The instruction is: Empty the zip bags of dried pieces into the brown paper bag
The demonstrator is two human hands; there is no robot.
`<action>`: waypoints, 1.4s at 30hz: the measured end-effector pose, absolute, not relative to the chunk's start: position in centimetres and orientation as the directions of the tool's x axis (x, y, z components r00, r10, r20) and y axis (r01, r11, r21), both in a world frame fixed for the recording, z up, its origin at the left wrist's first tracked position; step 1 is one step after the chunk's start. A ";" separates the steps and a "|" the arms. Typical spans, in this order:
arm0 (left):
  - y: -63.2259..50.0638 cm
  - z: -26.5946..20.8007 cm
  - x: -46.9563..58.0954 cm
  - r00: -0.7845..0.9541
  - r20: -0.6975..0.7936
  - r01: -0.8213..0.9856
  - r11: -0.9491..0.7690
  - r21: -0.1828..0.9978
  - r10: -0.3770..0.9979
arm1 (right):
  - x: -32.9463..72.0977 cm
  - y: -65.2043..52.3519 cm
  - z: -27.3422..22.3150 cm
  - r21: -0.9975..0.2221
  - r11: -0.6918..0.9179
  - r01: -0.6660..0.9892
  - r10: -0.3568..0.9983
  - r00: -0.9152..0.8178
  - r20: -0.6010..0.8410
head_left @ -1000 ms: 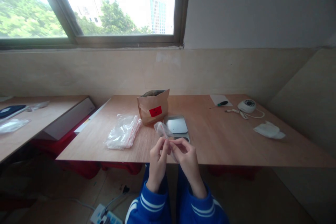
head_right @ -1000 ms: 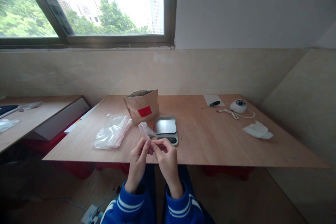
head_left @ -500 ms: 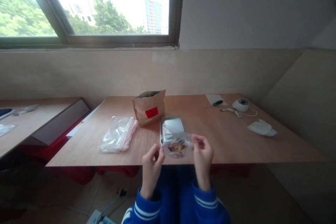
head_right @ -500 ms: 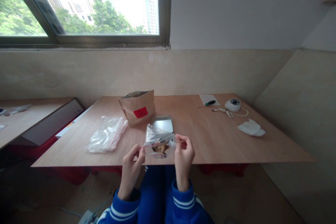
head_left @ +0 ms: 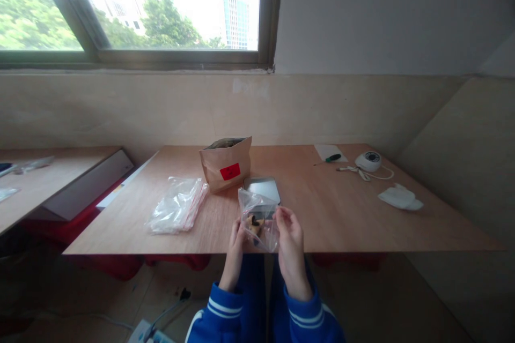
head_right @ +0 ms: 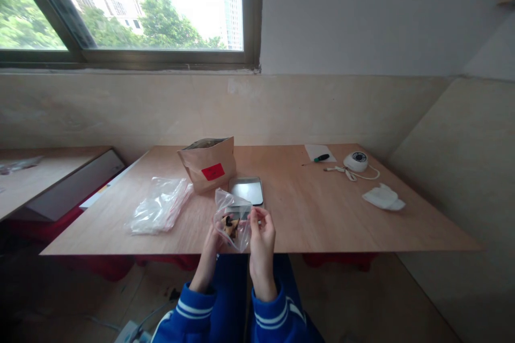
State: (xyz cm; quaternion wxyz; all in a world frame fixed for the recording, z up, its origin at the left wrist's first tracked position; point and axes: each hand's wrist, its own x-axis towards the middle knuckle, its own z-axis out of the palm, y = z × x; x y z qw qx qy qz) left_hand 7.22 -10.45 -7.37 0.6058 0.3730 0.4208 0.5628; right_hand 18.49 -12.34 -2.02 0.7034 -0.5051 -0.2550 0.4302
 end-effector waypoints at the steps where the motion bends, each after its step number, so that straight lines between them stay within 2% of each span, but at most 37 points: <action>1: -10.3 -7.6 7.0 0.064 -0.125 -0.403 0.140 0.904 0.990 | 18.3 -12.3 -2.2 -0.935 0.119 -0.334 0.868 0.492 -0.065; 5: -10.6 -7.3 5.7 0.180 -0.192 -0.410 0.251 0.877 0.965 | 18.2 -12.2 -2.3 -0.965 0.141 -0.221 0.924 0.380 0.048; 7: -10.8 -6.8 5.0 0.117 -0.213 -0.389 0.242 0.889 0.970 | 18.3 -12.4 -1.8 -0.974 0.189 -0.122 0.944 0.296 0.147; 11: -10.3 -5.7 3.9 -0.113 -0.281 -0.307 0.235 0.922 0.953 | 17.9 -13.1 0.0 -0.925 0.361 0.118 0.866 0.327 0.379; 13: -9.7 -5.3 3.2 -0.157 -0.249 -0.259 0.203 0.944 0.956 | 17.5 -13.1 1.1 -0.878 0.442 0.183 0.858 0.198 0.473; 15: -9.0 -4.9 2.6 -0.114 -0.151 -0.242 0.120 0.963 0.982 | 17.0 -12.6 2.1 -0.837 0.506 0.207 0.855 0.012 0.519; 17: -8.2 -4.5 2.1 -0.041 -0.044 -0.267 0.031 0.963 0.998 | 16.6 -11.4 2.6 -0.810 0.539 0.230 0.838 -0.048 0.544; 20: -6.6 -4.5 1.7 0.028 0.019 -0.336 -0.009 0.942 0.999 | 16.1 -8.8 2.3 -0.803 0.527 0.279 0.832 0.027 0.555; 25: -4.1 -6.4 1.9 0.056 -0.038 -0.429 0.059 0.902 0.998 | 15.6 -5.4 -0.5 -0.769 0.504 0.393 0.860 -0.149 0.488; 29: -3.3 -8.0 1.9 0.078 -0.078 -0.437 0.104 0.893 0.994 | 15.4 -4.5 -2.5 -0.733 0.456 0.505 0.886 -0.176 0.430; 34: -3.3 -8.2 1.7 0.064 -0.087 -0.443 0.106 0.890 0.994 | 16.0 -4.7 -1.8 -0.806 0.395 0.441 0.918 -0.154 0.366; 38: -3.2 -7.6 2.0 0.052 -0.061 -0.491 0.079 0.867 0.997 | 17.7 -5.4 -0.2 -0.931 0.317 0.181 0.946 -0.126 0.298; 42: -3.2 -7.4 2.2 0.027 -0.062 -0.516 0.067 0.854 0.998 | 19.0 -5.4 1.7 -0.953 0.303 0.000 0.950 -0.079 0.302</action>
